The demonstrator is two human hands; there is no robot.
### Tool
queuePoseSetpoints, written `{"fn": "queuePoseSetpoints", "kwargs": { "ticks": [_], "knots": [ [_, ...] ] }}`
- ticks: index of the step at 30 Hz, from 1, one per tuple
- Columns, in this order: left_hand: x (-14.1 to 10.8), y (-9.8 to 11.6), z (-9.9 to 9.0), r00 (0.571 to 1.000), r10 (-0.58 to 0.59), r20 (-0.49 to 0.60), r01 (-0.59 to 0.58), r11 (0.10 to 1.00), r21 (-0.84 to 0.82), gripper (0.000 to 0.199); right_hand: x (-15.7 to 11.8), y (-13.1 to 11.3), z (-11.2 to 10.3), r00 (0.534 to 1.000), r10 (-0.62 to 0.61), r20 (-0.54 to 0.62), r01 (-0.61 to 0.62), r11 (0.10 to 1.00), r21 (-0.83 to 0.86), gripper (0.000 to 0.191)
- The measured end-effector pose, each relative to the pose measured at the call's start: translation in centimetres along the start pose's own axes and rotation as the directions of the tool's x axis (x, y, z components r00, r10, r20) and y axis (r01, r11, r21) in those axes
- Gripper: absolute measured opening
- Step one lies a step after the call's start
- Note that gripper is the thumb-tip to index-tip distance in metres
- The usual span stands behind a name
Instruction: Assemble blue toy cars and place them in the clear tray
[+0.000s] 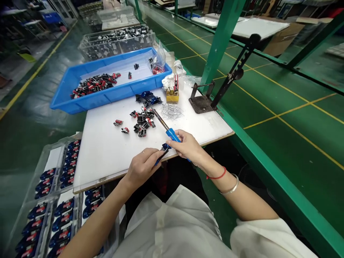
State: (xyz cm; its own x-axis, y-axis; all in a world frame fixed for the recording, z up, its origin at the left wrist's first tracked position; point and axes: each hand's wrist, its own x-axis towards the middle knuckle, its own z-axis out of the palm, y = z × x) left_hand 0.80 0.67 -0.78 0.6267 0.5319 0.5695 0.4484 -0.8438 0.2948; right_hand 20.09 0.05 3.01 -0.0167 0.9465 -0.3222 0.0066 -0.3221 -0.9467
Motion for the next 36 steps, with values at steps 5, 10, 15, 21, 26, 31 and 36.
{"fn": "queuePoseSetpoints", "kwargs": {
  "ticks": [5,10,15,21,26,31,36],
  "knots": [
    [-0.4,-0.5,0.1,0.999,0.046,-0.009,-0.046,0.998,0.053,0.025,-0.1,0.3,-0.1,0.999,-0.008,-0.038,0.008,1.000,-0.011,0.050],
    [-1.0,-0.9,0.0,0.963,-0.210,-0.171,0.183,0.970,-0.159,0.055,0.1,0.4,-0.1,0.981,-0.127,-0.145,0.126,0.992,-0.019,0.057],
    [-0.9,-0.1,-0.8,0.663,-0.718,0.212,0.642,0.400,-0.654,0.069,0.7,1.4,0.8,0.961,-0.230,-0.151,0.230,0.973,-0.013,0.050],
    [-0.9,-0.5,-2.5,0.496,-0.805,0.325,0.549,0.002,-0.836,0.069,2.5,2.6,1.3,0.942,-0.318,-0.109,0.296,0.938,-0.179,0.039],
    [-2.0,-1.8,-4.2,0.437,-0.839,0.325,0.606,0.008,-0.795,0.066,5.3,1.2,1.8,0.934,-0.328,-0.139,0.246,0.878,-0.411,0.020],
    [-2.1,-2.2,-4.4,0.456,-0.804,0.381,0.636,-0.005,-0.771,0.061,7.8,-0.4,3.5,0.919,-0.374,-0.126,0.232,0.771,-0.593,0.013],
    [-2.5,-2.5,-3.9,0.471,-0.788,0.396,0.656,0.013,-0.755,0.056,9.3,-1.1,4.7,0.910,-0.395,-0.124,0.219,0.713,-0.666,0.026]
  ]
}}
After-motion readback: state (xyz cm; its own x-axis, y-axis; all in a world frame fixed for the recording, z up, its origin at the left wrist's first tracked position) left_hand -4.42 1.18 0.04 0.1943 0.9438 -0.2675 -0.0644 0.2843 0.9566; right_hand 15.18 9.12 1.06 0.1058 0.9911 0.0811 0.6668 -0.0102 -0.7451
